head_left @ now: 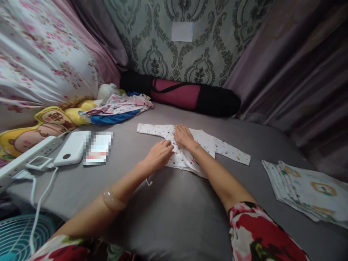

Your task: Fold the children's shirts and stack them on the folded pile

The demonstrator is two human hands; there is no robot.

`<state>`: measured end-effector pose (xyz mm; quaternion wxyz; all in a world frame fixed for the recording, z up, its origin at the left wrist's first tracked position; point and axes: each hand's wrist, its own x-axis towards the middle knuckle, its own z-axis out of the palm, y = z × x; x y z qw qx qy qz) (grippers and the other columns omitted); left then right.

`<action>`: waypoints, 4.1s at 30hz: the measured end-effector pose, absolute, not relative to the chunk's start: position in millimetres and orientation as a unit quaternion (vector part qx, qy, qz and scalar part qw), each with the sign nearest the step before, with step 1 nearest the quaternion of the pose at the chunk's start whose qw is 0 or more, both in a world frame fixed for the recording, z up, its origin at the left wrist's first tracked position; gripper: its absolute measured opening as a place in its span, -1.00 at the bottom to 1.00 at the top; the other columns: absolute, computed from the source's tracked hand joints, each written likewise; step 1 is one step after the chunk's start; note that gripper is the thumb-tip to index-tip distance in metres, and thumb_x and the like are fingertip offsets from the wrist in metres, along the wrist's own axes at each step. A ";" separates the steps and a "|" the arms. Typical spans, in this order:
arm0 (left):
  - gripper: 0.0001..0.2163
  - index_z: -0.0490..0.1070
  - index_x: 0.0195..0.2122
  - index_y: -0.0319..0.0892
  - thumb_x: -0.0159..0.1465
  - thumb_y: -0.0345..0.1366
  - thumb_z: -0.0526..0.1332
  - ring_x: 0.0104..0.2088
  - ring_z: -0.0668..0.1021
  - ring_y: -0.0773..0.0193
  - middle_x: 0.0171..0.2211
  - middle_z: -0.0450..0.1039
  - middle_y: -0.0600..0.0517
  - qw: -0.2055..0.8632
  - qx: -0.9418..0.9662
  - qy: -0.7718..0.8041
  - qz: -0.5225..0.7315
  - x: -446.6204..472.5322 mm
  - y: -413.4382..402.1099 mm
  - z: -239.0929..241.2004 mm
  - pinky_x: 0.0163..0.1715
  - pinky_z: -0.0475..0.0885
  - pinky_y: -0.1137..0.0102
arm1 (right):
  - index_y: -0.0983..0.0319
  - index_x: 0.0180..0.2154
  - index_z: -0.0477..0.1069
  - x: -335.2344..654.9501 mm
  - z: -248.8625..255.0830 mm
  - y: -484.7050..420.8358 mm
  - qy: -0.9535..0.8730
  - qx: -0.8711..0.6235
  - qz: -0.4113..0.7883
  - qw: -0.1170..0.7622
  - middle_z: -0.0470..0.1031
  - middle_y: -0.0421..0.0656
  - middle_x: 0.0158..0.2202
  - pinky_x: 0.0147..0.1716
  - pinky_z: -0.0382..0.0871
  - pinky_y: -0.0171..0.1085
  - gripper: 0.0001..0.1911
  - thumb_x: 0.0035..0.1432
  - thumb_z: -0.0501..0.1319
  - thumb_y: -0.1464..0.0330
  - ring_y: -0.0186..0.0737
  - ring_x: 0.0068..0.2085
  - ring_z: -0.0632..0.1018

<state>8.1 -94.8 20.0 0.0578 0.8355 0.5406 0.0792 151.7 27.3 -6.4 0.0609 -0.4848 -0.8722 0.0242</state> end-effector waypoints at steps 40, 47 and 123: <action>-0.71 0.52 -0.32 -0.28 0.20 -0.17 0.12 -0.40 0.47 0.30 -0.45 0.49 0.00 0.270 0.766 0.558 0.171 21.9 -39.7 24.5 -0.38 0.31 0.45 | 0.21 -0.10 0.37 208.7 10.6 -118.1 -0.834 -0.534 0.092 0.106 0.42 -0.03 -0.09 -0.17 0.31 -0.25 -0.78 0.24 0.07 0.37 -0.12 -0.06 0.44; -0.80 0.53 -0.32 -0.26 0.12 -0.26 0.21 -0.48 0.50 0.26 -0.47 0.51 -0.04 0.250 0.669 0.692 0.104 84.0 -6.8 10.7 -0.48 0.32 0.44 | 0.27 -0.12 0.36 211.7 4.2 -121.7 -0.829 -0.546 0.081 0.087 0.40 0.00 -0.10 -0.12 0.34 -0.22 -0.76 0.28 -0.03 0.46 -0.10 -0.08 0.44; -0.59 0.25 0.19 -0.28 0.36 -0.30 -0.08 0.26 0.26 0.07 0.23 0.26 -0.21 -0.002 0.873 0.477 0.097 111.1 -22.5 -23.3 0.26 0.04 0.13 | 0.45 0.23 0.19 247.6 -18.3 -38.0 -0.769 -0.631 0.046 0.095 0.12 0.11 0.32 0.28 -0.13 -0.10 -0.46 0.34 -0.15 0.33 -0.05 0.33 0.11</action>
